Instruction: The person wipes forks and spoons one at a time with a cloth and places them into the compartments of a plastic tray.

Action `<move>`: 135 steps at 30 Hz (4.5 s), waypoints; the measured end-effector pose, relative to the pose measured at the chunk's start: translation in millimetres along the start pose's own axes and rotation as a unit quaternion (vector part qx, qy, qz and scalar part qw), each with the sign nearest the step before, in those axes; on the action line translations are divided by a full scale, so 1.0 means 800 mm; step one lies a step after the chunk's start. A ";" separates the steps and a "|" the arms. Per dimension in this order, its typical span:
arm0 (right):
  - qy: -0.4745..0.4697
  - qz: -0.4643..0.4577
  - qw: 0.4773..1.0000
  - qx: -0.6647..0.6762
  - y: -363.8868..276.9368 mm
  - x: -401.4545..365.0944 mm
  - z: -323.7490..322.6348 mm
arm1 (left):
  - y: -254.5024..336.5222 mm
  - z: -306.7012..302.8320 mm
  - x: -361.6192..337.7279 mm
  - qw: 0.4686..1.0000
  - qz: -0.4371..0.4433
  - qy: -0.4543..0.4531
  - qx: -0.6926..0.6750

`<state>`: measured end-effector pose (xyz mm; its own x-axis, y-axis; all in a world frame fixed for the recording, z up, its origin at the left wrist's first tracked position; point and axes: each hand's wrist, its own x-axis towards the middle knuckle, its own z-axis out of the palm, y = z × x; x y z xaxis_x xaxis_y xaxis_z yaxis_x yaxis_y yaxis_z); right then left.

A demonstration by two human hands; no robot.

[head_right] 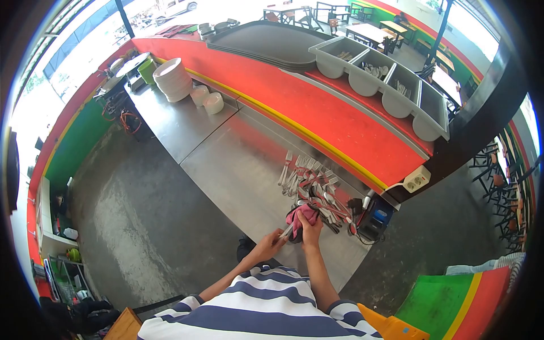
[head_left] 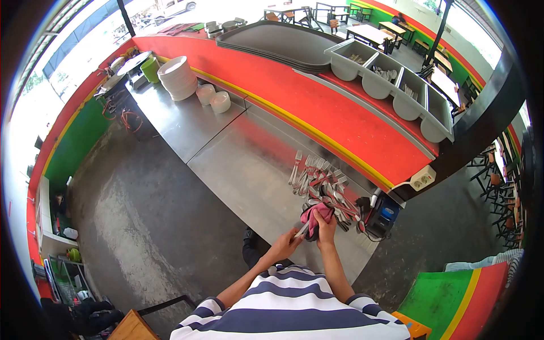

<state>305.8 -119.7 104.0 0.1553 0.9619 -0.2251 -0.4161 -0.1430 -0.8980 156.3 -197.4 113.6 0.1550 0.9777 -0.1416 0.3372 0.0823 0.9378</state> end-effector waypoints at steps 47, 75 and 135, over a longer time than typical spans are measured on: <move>-0.125 0.016 0.990 -0.067 0.011 -0.012 0.023 | -0.015 -0.029 0.058 0.966 -0.068 -0.116 -0.220; 0.061 -0.540 0.777 -0.318 -0.482 0.250 0.027 | 0.474 -0.022 0.457 0.886 0.451 -0.080 0.069; -0.266 -0.155 0.787 -0.535 0.095 -0.031 -0.037 | -0.093 -0.005 0.073 0.983 -0.047 0.144 -0.105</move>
<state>296.5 -161.1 30.2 -0.4146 0.9100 0.0009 0.6054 0.2766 -0.7463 136.2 -145.8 36.8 -0.1479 0.9754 -0.1635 0.1346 0.1837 0.9737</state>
